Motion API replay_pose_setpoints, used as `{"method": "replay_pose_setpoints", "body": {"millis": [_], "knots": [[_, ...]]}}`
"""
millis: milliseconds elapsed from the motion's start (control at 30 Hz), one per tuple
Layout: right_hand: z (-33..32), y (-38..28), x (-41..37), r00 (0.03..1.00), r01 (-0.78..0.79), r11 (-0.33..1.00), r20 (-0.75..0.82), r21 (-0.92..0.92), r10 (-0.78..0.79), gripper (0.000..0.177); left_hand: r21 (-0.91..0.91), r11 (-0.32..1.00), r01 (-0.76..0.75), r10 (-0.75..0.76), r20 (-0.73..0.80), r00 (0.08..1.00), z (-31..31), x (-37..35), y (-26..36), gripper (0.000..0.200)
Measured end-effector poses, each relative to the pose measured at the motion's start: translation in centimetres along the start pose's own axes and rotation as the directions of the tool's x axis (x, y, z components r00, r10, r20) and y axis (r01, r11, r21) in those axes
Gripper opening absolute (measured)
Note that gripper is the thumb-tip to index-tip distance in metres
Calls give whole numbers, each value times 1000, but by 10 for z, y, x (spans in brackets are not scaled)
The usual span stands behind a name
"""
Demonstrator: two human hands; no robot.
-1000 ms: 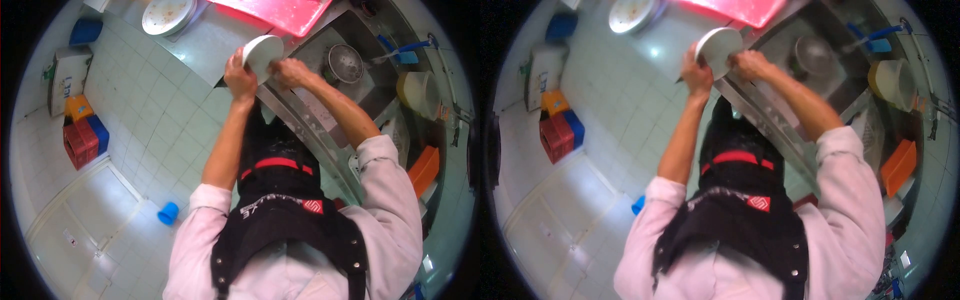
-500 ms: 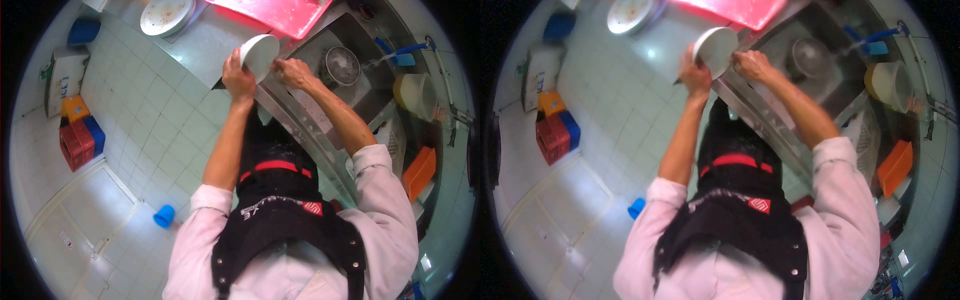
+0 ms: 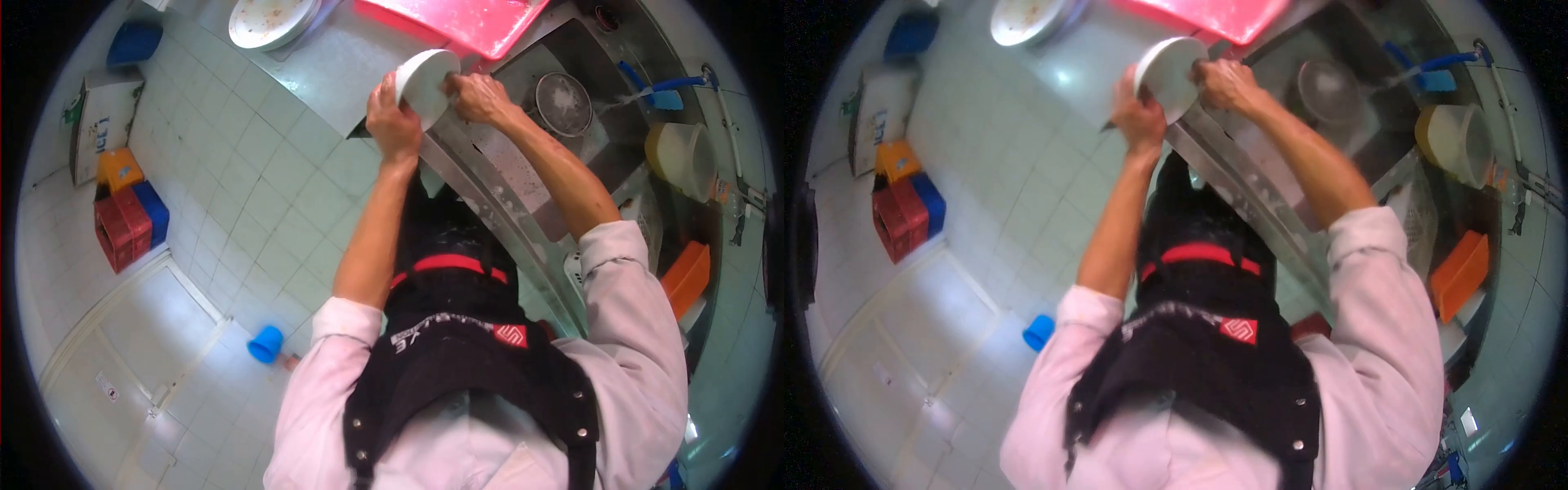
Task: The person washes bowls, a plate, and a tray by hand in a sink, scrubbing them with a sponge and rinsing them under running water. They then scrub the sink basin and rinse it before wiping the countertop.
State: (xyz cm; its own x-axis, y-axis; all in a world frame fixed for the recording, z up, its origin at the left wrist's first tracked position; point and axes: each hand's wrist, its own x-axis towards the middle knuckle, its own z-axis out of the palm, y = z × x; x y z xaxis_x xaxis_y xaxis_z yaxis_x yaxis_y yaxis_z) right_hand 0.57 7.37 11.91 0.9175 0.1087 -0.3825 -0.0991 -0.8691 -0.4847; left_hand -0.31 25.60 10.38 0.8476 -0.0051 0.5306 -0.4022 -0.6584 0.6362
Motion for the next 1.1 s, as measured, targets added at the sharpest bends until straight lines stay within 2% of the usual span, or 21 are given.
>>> {"method": "replay_pose_setpoints", "body": {"millis": [67, 133, 167, 267, 300, 400, 500, 533, 667, 733, 767, 800, 867, 900, 933, 1033, 1100], "knots": [[28, 0, -8, 1000, 16, 1000, 4, 27, -16, 31, 28, 999, -31, 31, -8, 999, 5, 0, -5, 38], [44, -4, -9, 991, 130, 991, -34, -37, -131, 32, 14, 1000, -25, 25, -25, 999, 3, 0, -5, 37], [41, 3, 0, 986, 168, 982, 12, -82, -168, 33, 11, 1000, -13, 13, -28, 1000, 0, -3, -6, 36], [-4, -2, 2, 995, 97, 994, 21, -54, -96, 34, 13, 1000, 28, -28, -12, 1000, 0, -4, 1, 34], [2, -4, -2, 999, 51, 998, 15, -22, -50, 34, 11, 999, 32, -32, -9, 999, -1, -7, 0, 34], [33, -19, -19, 996, 86, 996, 30, 28, -87, 35, 23, 1000, 7, -6, -40, 999, 3, -1, 0, 33], [25, -27, -19, 985, 77, 997, 151, 18, -79, 33, 8, 1000, 10, -10, -44, 999, 1, -9, -1, 33], [20, -29, -16, 976, 65, 998, 210, 2, -64, 33, 11, 1000, 20, -19, -87, 996, 4, -11, -2, 33], [33, -32, -21, 979, 113, 994, 169, 5, -113, 32, -46, 997, 60, -66, -157, 985, 11, -19, -2, 32], [28, -16, -15, 993, 93, 988, -54, -124, -101, 26, -49, 997, 63, -70, -154, 986, 13, -19, -4, 32], [18, -10, -8, 989, 87, 992, -108, -89, -96, 20, -51, 996, 70, -76, -147, 986, 13, -21, -5, 32], [27, -10, -8, 990, 84, 992, -109, -90, -93, 20, -54, 996, 69, -77, -145, 986, 14, -21, -6, 32], [59, -14, -5, 982, 188, 961, 5, -203, -191, 20, -69, 996, 63, -73, -157, 985, 15, -20, -6, 31], [62, -18, -11, 956, 286, 951, -37, -114, -292, 22, -73, 996, 56, -68, -169, 983, 19, -17, -7, 31], [53, -14, -4, 953, 295, 948, -39, -120, -301, 22, -72, 996, 44, -56, -177, 983, 20, -16, -9, 31], [25, -10, -9, 996, 88, 995, 6, -50, -87, 26, -62, 996, 61, -70, -163, 984, 10, -31, -7, 31], [49, -24, -15, 990, 136, 991, -31, -17, -136, 26, -88, 994, 60, -76, -186, 980, 17, -25, -5, 32]]}}
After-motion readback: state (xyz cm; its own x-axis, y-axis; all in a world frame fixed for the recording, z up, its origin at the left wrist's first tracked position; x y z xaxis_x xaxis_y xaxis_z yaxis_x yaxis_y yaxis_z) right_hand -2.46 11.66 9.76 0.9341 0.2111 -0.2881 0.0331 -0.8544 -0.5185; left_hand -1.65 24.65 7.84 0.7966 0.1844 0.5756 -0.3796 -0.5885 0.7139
